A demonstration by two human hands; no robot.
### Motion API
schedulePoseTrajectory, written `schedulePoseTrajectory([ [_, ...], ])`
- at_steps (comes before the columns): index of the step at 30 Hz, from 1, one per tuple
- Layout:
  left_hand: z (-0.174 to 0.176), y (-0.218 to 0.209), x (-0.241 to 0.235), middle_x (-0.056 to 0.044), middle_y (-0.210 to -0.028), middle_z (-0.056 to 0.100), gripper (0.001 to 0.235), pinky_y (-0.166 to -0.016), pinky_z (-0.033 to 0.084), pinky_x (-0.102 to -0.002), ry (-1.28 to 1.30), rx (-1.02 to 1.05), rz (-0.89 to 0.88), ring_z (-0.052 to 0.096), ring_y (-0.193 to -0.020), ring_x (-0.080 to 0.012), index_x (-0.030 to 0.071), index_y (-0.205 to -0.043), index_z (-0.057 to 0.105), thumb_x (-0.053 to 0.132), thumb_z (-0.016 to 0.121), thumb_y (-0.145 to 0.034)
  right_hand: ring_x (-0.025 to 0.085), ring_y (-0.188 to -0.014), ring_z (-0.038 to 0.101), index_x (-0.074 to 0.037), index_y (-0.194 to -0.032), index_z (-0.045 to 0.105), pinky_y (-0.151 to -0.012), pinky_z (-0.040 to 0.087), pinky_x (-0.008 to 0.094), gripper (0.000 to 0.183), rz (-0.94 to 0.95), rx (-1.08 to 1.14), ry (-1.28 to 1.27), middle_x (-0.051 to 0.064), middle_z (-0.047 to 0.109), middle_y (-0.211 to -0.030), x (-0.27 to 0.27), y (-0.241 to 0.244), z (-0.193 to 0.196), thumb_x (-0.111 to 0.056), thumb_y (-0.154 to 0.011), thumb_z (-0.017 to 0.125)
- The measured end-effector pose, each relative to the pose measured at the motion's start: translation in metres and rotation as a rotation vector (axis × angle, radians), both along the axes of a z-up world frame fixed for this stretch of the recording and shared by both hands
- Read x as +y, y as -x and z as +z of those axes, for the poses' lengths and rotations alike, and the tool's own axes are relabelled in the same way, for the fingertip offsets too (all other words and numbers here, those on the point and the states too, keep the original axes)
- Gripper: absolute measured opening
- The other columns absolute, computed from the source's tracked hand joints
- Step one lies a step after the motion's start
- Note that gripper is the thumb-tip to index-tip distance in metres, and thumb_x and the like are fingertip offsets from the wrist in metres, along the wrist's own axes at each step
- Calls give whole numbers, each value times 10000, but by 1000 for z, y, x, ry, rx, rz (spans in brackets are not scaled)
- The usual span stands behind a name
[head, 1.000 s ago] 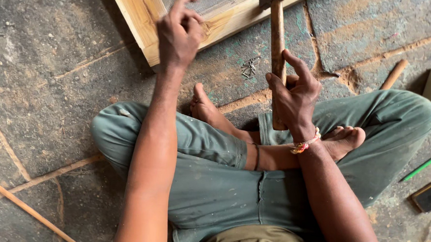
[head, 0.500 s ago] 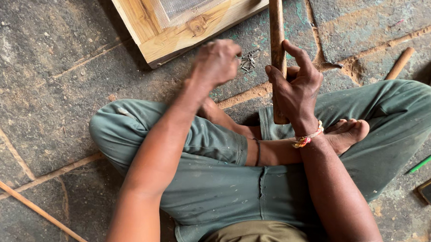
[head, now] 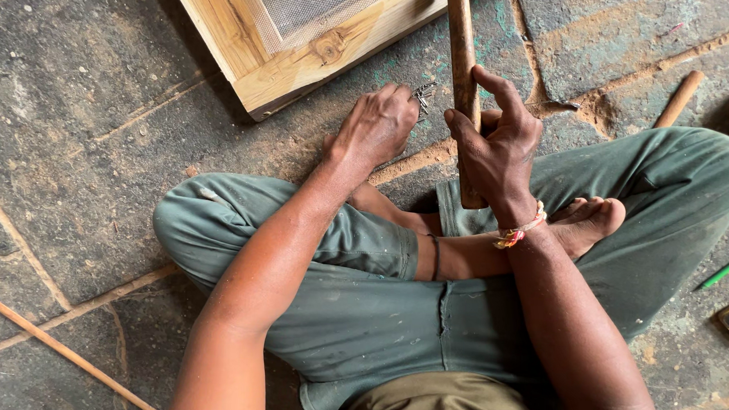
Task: The person hammers nails into a wooden frame to secure a mesh screen. They sit cross-legged on the floor, repeatedly pick up nails, position them along the frame, and strike them with a hammer.
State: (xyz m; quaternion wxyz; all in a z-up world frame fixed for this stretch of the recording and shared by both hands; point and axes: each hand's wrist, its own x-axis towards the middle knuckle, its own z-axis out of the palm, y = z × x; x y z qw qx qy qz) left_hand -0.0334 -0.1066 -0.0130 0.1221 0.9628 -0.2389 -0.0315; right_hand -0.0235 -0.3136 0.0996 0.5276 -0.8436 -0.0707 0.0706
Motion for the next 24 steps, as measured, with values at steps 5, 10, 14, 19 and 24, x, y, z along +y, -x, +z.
schedulePoseTrajectory([
  [5, 4, 2, -1, -144, -877, 621, 133, -614, 568, -336, -26, -43, 9, 613, -784, -192, -26, -950, 692, 68, 695, -856, 93, -691, 716, -52, -1471, 581, -555, 529, 262, 592, -3, 7, 5, 110, 762, -773, 1, 1, 0, -72, -933, 827],
  [10, -6, 2, -6, -142, -862, 615, 120, -581, 575, -296, -252, 54, -28, 609, -773, -165, -11, -997, 678, -51, 659, -886, 89, -704, 722, -49, -1474, 569, -558, 537, 255, 591, 10, -6, -19, 105, 765, -799, 0, 0, 0, -81, -942, 825],
  [14, -12, 5, -13, -163, -903, 617, 144, -572, 586, -308, -320, 122, -43, 615, -760, -180, -24, -1053, 654, -98, 610, -937, 92, -691, 708, -49, -1463, 580, -563, 527, 259, 584, -3, 8, 8, 111, 763, -785, 1, 0, 0, -76, -935, 828],
  [19, -12, 11, -16, -172, -945, 615, 186, -606, 593, -303, -370, 110, -41, 609, -788, -188, -21, -1050, 640, -80, 625, -874, 87, -677, 687, -52, -1457, 587, -552, 516, 258, 577, -23, 37, 12, 117, 764, -788, 1, 2, 0, -76, -934, 830],
  [24, -9, 14, -17, -169, -913, 625, 209, -566, 583, -301, -358, -55, 30, 611, -771, -193, 5, -981, 654, -7, 667, -773, 82, -706, 700, -45, -1456, 587, -571, 528, 254, 568, -1, 3, 12, 111, 769, -822, 1, 2, 2, -72, -943, 830],
])
